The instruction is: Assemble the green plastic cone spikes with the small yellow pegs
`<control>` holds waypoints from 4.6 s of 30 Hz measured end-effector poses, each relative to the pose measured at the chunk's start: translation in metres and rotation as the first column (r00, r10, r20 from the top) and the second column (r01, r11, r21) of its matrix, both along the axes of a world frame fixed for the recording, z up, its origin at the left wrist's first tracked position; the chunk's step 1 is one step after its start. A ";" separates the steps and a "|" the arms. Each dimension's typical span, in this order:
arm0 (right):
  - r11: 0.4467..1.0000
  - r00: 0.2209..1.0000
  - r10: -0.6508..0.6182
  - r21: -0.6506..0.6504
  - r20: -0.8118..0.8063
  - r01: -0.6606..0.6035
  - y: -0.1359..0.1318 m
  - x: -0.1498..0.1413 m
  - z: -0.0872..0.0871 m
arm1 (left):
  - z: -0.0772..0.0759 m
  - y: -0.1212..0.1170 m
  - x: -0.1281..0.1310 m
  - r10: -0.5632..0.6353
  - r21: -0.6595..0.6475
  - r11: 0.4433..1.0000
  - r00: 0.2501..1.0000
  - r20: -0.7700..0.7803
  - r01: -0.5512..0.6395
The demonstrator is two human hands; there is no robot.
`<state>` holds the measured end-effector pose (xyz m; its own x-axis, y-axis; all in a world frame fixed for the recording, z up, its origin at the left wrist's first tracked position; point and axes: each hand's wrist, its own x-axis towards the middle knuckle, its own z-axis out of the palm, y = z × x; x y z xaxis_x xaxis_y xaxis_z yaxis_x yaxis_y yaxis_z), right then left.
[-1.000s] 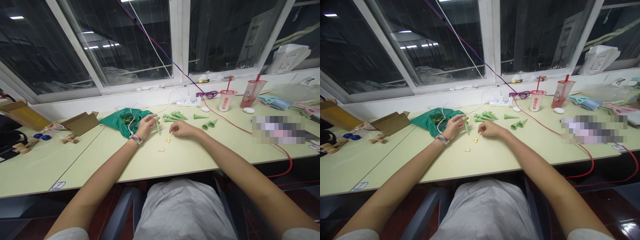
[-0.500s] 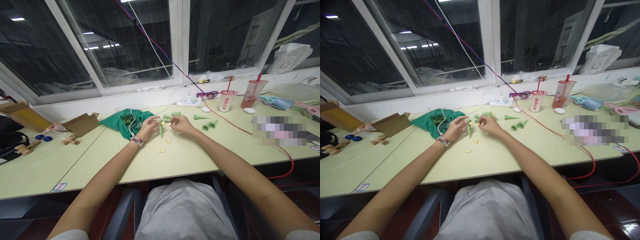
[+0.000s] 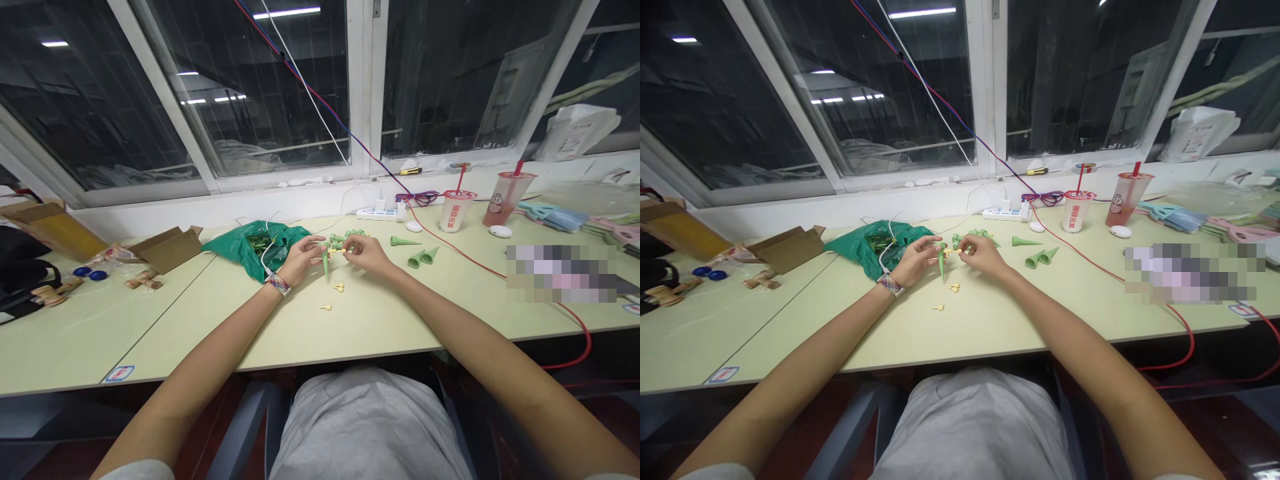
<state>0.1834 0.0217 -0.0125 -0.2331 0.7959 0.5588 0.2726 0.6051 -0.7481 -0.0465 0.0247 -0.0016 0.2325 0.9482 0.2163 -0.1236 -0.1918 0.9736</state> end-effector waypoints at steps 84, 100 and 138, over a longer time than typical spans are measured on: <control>0.999 0.996 0.043 0.030 -0.073 -0.041 -0.013 -0.011 0.005 | 0.001 -0.019 0.022 -0.257 -0.023 0.966 0.963 -0.086 0.256; 0.984 0.994 0.092 -0.148 -0.062 -0.100 -0.009 -0.008 0.002 | 0.002 -0.020 0.028 -0.216 0.148 0.960 0.965 -0.149 0.238; 0.947 0.967 0.199 -0.224 -0.157 -0.231 -0.008 -0.006 0.007 | 0.002 -0.020 0.027 -0.118 0.246 0.954 0.968 -0.223 0.173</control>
<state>0.1769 0.0137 -0.0053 -0.3516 0.8484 0.3956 0.0459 0.4377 -0.8979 -0.0192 0.0045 0.0003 0.4289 0.8170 0.3855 0.0259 -0.4377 0.8988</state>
